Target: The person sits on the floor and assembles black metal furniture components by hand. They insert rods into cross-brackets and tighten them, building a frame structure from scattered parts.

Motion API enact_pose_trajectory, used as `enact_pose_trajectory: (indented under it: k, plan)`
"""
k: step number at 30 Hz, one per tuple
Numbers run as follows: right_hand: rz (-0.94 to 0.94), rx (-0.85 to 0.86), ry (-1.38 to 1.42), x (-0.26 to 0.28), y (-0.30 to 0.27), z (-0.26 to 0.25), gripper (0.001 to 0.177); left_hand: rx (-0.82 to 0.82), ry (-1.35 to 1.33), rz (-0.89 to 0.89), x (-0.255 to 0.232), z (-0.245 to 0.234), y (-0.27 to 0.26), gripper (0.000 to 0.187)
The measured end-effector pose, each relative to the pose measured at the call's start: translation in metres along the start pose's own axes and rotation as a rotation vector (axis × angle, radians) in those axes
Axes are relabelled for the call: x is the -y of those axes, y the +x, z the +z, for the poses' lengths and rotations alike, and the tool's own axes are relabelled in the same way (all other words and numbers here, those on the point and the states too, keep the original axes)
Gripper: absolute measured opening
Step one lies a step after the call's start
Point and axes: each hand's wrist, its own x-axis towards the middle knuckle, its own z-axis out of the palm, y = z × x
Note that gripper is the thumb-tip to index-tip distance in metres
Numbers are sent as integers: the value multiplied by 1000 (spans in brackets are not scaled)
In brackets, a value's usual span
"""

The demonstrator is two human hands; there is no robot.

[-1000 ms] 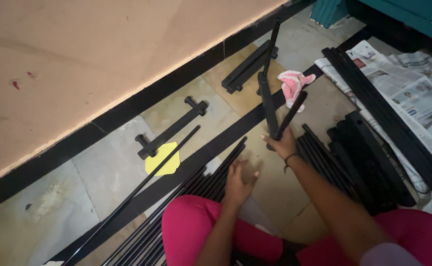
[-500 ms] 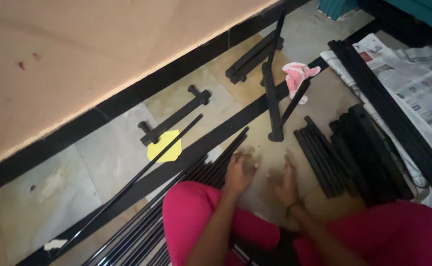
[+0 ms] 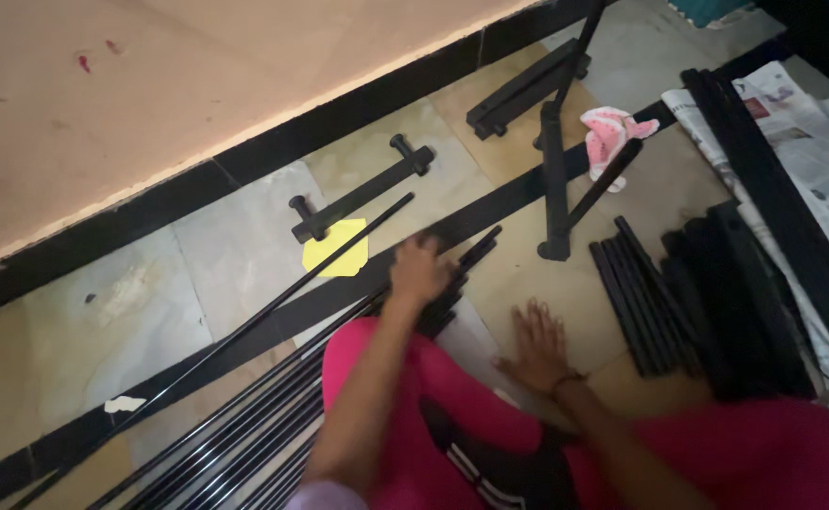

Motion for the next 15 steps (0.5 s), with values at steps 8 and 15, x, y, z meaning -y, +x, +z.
enact_pose_trajectory:
  k: [8, 15]
  plan:
    - [33, 311, -50, 18, -11, -50, 140, -264, 541, -23, 157, -5, 122, 61]
    - [-16, 346, 31, 10, -8, -52, 134, -212, 561, -29, 192, -8, 145, 49]
